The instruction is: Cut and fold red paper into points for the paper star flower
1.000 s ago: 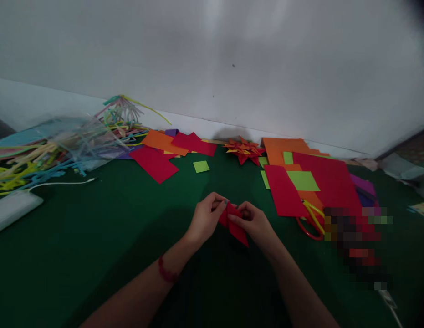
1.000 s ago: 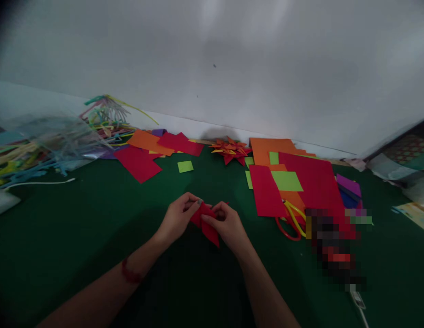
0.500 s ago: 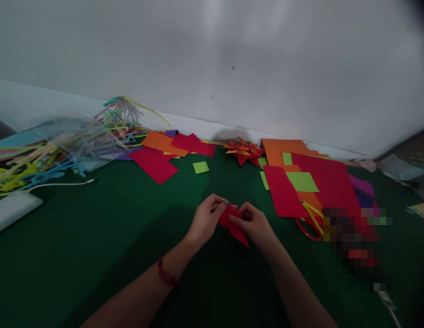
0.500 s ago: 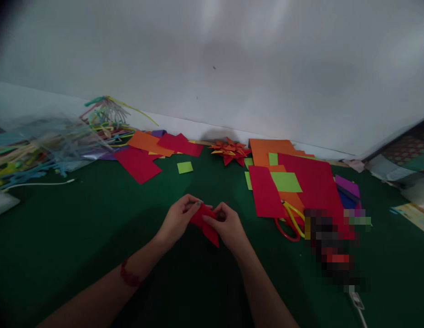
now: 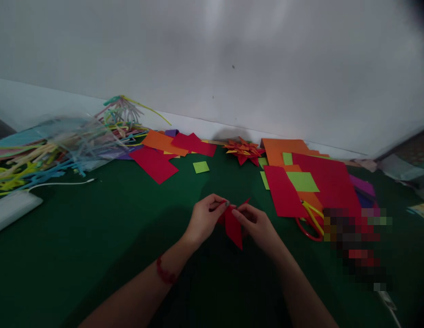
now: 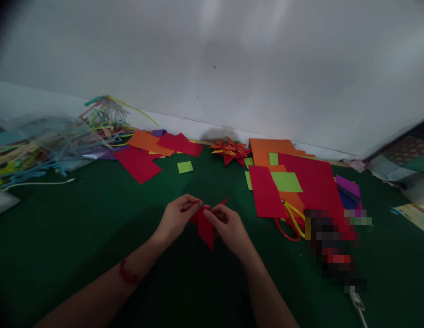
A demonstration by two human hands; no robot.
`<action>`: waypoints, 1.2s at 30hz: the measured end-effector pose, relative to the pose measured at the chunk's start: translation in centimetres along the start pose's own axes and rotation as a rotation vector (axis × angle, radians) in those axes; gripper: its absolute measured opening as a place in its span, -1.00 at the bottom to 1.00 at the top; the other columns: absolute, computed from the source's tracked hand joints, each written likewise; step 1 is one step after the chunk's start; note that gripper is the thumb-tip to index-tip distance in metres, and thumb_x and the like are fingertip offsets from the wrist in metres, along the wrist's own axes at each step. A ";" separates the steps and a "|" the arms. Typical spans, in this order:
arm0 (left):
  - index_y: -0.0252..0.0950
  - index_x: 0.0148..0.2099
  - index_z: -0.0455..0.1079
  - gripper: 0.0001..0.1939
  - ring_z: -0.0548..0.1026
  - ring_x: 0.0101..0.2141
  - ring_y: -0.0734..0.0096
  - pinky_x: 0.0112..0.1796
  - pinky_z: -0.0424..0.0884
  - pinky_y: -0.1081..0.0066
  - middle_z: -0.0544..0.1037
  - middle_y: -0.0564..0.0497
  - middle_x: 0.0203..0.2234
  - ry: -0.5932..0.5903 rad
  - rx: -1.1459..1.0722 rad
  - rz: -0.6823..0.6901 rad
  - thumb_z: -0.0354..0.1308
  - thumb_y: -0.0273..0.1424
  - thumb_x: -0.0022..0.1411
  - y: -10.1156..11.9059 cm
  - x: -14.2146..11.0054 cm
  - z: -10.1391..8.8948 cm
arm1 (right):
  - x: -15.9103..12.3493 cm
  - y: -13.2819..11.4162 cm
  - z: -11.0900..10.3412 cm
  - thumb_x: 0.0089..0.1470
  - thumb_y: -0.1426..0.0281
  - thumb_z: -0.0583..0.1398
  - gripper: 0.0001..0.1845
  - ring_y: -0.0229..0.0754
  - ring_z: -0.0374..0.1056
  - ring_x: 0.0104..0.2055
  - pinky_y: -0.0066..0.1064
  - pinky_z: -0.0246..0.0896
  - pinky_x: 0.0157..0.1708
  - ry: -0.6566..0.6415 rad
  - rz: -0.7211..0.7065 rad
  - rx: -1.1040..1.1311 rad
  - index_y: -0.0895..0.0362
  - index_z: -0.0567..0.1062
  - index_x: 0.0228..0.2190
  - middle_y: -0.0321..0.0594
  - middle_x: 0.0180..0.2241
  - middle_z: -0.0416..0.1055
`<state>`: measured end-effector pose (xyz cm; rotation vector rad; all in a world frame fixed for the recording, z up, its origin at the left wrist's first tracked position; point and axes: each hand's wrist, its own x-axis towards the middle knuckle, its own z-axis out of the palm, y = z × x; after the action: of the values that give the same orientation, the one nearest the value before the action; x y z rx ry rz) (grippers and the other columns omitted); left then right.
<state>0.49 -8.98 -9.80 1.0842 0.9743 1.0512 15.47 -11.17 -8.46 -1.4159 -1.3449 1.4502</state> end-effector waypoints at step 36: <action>-0.25 -0.21 0.42 -0.81 0.40 -0.14 0.31 -0.17 0.33 0.35 0.46 -0.06 -0.18 0.009 0.119 0.112 0.10 -0.33 0.10 0.6 0.0 0.0 | -0.2 0.3 0.6 0.02 0.19 0.10 -0.77 -0.25 0.25 -0.54 -0.47 0.06 -0.59 0.207 -0.233 -0.217 0.08 0.40 -0.48 -0.31 -0.57 0.36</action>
<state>0.41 -8.93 -9.18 1.2439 1.0030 1.1007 14.93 -11.56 -8.74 -1.4447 -1.5103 1.0036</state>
